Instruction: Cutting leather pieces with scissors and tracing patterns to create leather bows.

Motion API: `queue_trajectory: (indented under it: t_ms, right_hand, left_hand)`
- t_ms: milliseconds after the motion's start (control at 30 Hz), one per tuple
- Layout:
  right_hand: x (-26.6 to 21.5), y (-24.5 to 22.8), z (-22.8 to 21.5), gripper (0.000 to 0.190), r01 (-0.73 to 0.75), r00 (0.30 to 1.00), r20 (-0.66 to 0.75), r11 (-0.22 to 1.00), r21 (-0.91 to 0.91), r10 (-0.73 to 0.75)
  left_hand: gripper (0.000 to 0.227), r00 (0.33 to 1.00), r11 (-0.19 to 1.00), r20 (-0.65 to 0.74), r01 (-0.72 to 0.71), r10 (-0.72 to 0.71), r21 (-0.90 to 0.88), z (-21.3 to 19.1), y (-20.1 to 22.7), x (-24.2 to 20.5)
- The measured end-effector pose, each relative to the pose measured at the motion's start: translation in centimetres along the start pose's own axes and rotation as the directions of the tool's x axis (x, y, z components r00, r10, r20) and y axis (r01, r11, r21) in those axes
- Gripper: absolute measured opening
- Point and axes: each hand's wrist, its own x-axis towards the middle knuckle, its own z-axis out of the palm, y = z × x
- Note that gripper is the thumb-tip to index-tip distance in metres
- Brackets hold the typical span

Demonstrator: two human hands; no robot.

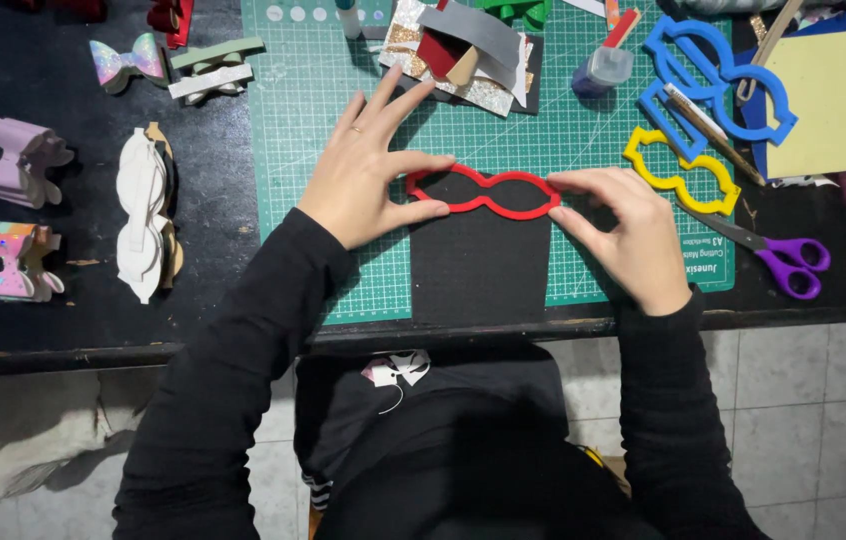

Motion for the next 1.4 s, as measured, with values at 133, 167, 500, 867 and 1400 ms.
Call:
queue_trajectory:
  t_ms: [133, 167, 500, 867, 1400]
  right_hand:
    - [0.0, -0.5, -0.5, 0.032, 0.067, 0.997, 0.037, 0.997, -0.027, -0.066]
    - [0.1, -0.5, -0.4, 0.032, 0.068, 0.997, 0.034, 0.997, -0.028, -0.067]
    - [1.0, -1.6, 1.0, 0.035, 0.152, 0.988, -0.001, 0.973, -0.173, -0.154]
    - [1.2, -1.7, 0.6, 0.034, 0.18, 0.984, 0.029, 0.951, -0.25, -0.178]
    - [0.2, 11.9, -7.8, 0.013, -0.067, 0.955, -0.296, 0.962, -0.265, -0.015]
  left_hand:
    - [0.044, 1.0, 1.0, 0.008, -0.001, 0.001, 0.008, 0.2, -0.1, -0.1]
    - [0.044, 1.0, 1.0, 0.007, -0.005, 0.004, 0.009, 0.2, -0.1, -0.1]
    - [0.044, 1.0, 1.0, 0.005, -0.004, 0.004, 0.02, 0.2, -0.1, -0.1]
    - [0.05, 1.0, 1.0, 0.012, 0.0, -0.001, 0.011, 0.0, 0.2, 0.1]
    - [0.044, 0.999, 1.0, 0.032, -0.002, 0.002, -0.019, 0.0, -0.2, 0.3]
